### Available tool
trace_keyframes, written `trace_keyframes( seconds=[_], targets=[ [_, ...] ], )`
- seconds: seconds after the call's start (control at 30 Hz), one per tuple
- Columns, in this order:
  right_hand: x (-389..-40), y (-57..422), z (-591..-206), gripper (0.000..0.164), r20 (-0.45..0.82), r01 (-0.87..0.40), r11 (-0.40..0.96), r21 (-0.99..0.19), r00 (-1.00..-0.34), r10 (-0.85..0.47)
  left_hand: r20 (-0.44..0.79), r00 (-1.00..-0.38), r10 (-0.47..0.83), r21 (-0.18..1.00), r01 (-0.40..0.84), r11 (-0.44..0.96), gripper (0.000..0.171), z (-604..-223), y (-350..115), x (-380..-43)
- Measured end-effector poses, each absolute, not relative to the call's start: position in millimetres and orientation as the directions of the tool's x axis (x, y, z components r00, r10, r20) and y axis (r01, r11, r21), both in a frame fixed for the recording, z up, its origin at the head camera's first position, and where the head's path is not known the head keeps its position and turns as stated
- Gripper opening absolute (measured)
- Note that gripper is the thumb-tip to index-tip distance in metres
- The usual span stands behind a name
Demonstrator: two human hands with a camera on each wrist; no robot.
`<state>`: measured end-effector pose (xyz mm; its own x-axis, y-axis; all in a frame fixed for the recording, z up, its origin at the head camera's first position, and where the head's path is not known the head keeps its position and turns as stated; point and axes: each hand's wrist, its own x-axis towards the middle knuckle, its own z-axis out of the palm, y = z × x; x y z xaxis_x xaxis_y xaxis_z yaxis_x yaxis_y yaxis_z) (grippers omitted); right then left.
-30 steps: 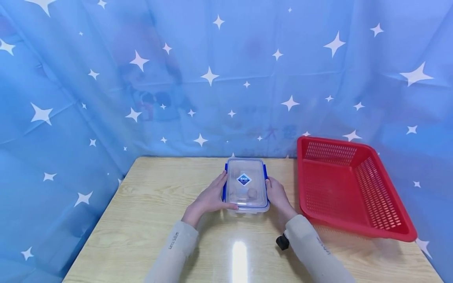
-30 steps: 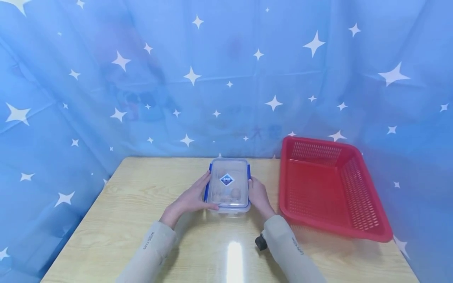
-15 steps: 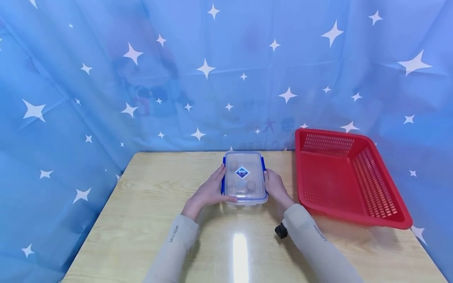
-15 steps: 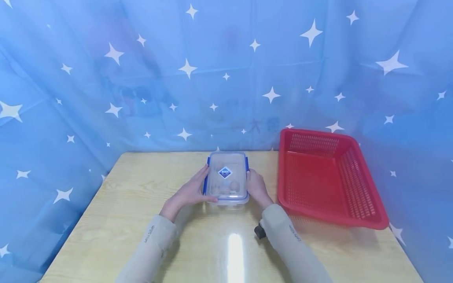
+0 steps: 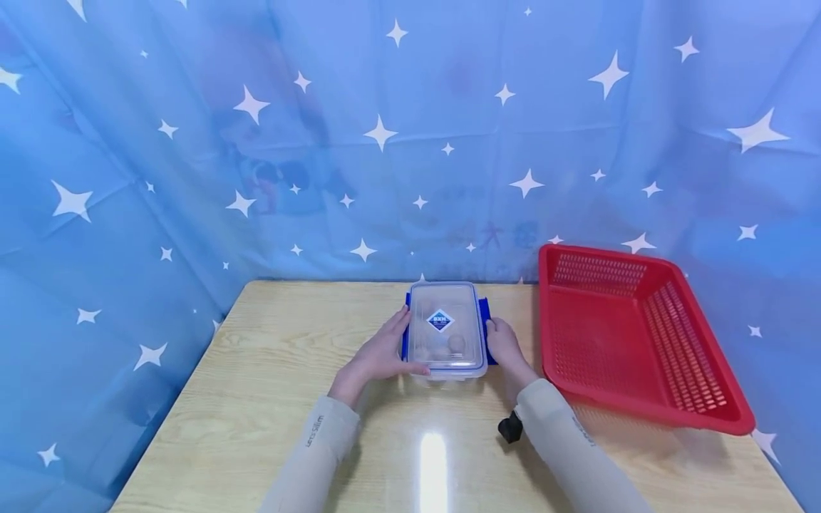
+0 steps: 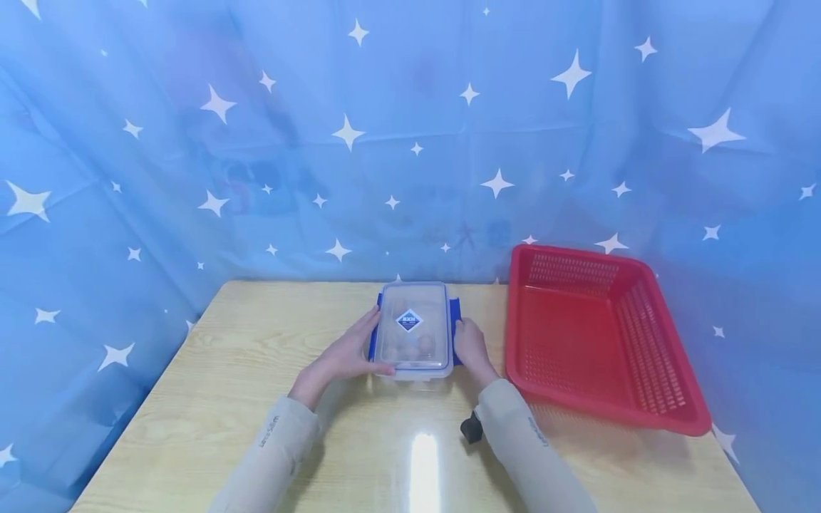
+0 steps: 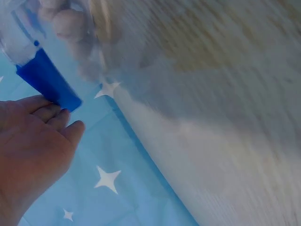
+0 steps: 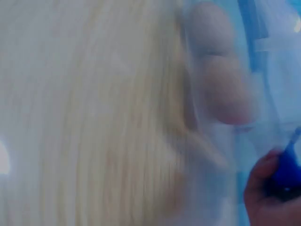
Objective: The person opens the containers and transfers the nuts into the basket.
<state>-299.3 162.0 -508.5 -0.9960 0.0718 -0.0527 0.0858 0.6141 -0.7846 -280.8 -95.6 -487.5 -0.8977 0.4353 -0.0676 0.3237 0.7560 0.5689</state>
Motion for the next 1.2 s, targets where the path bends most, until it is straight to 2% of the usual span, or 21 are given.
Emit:
trace_keyframes(
  seconds=[0.23, 0.43, 0.57, 0.7, 0.8, 0.9, 1.0, 1.2],
  targets=[
    [-300.2, 168.8, -513.2, 0.045, -0.116, 0.149, 0.587, -0.796, -0.989, 0.094, -0.074, -0.897, 0.436, 0.557, 0.325, 0.764, 0.126, -490.0, -93.7, -278.6],
    [-299.4, 168.6, -500.7, 0.052, -0.003, 0.053, 0.55, -0.833, -0.996, 0.091, -0.056, -0.904, 0.423, 0.539, 0.329, 0.776, 0.126, -480.8, -93.8, -285.8],
    [-284.8, 166.3, -493.3, 0.067, 0.02, -0.031, 0.496, -0.868, -0.999, -0.028, -0.077, -0.9, 0.429, 0.538, 0.325, 0.778, 0.126, -479.8, -93.9, -285.1],
    [-271.3, 163.5, -495.6, 0.097, -0.016, -0.078, 0.512, -0.855, -0.984, -0.177, -0.087, -0.901, 0.425, 0.549, 0.313, 0.775, 0.126, -482.9, -94.8, -281.1],
    [-265.7, 162.4, -500.9, 0.116, -0.02, -0.111, 0.53, -0.841, -0.972, -0.236, -0.074, -0.899, 0.431, 0.584, 0.311, 0.75, 0.125, -485.9, -95.3, -278.8],
    [-262.6, 162.8, -506.3, 0.125, -0.024, -0.132, 0.552, -0.823, -0.964, -0.265, -0.073, -0.894, 0.441, 0.63, 0.301, 0.716, 0.126, -489.7, -95.6, -277.5],
    [-261.8, 163.5, -508.6, 0.129, -0.045, -0.122, 0.564, -0.817, -0.961, -0.274, -0.076, -0.895, 0.439, 0.687, 0.272, 0.674, 0.118, -491.2, -95.9, -278.0],
    [-267.0, 163.7, -502.6, 0.129, -0.048, -0.119, 0.565, -0.816, -0.961, -0.272, -0.02, -0.931, 0.364, 0.84, 0.181, 0.511, 0.084, -485.1, -94.1, -284.9]
  ],
)
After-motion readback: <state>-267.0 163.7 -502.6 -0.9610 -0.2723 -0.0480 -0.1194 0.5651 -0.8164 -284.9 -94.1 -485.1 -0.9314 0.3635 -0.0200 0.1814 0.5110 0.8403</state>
